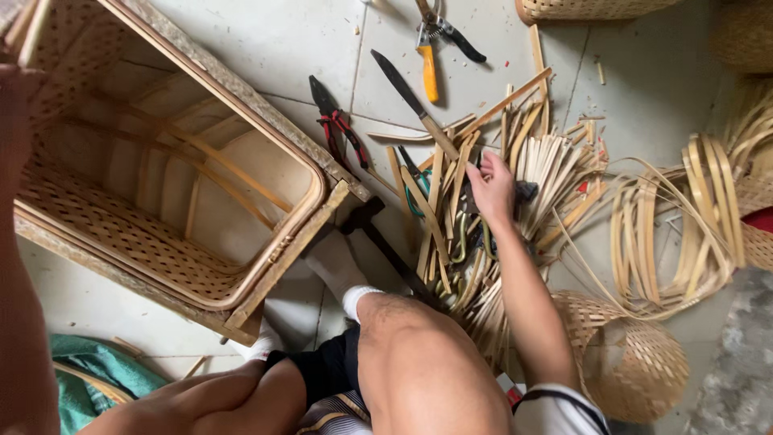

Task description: The person is assembling a rectangular woven basket using bamboo strips. They apply glue to the basket's rim, insert a bamboo strip, and use a hammer and knife to secure and trim the strip.

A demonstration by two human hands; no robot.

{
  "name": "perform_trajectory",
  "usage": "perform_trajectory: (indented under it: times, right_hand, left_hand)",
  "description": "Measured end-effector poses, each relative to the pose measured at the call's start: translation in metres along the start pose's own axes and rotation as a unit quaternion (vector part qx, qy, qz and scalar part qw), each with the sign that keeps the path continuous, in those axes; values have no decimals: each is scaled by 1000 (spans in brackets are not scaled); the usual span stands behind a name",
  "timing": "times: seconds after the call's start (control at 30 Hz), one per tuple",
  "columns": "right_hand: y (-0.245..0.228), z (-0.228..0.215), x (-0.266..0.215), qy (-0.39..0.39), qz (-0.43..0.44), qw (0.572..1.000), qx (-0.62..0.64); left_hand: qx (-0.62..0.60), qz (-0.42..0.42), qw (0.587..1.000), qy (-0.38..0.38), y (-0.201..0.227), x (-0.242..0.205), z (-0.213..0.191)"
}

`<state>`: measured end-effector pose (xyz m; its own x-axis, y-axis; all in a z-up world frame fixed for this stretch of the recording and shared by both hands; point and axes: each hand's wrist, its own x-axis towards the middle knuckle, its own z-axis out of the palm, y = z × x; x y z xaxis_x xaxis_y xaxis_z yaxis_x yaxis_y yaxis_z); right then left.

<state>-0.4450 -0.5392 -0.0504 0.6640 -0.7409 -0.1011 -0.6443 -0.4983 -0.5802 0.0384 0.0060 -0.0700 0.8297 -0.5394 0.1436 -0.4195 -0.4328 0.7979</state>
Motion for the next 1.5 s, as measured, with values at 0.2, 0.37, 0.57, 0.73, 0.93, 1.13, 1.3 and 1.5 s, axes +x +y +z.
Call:
perform_trajectory:
  times: [0.2,0.37,0.57,0.73,0.93,1.13,1.3,1.5]
  right_hand:
    - [-23,-10,26,-110,20,993,-24]
    - [-130,-25,8,-20,-131,988,73]
    - [-313,56,-46,-429,-240,822,289]
    - [-427,207,-57,-699,-99,675,213]
    - [-465,279,-70,-668,-209,694,170]
    - [-448,300,-70,-799,80,480,354]
    - [-440,318,-72,-824,83,423,368]
    - [-438,329,-70,-828,87,408,376]
  left_hand:
    - [-103,-24,994,38,23,-22,-11]
    - [127,17,989,75,64,-26,-33]
    - [233,41,966,100,113,-15,-39]
    - [224,0,969,104,107,-12,-29]
    - [256,29,962,93,96,-8,-27]
    - [234,40,965,107,113,-6,-33]
    - [237,38,964,112,115,-7,-32]
    - [233,27,964,123,107,-9,-29]
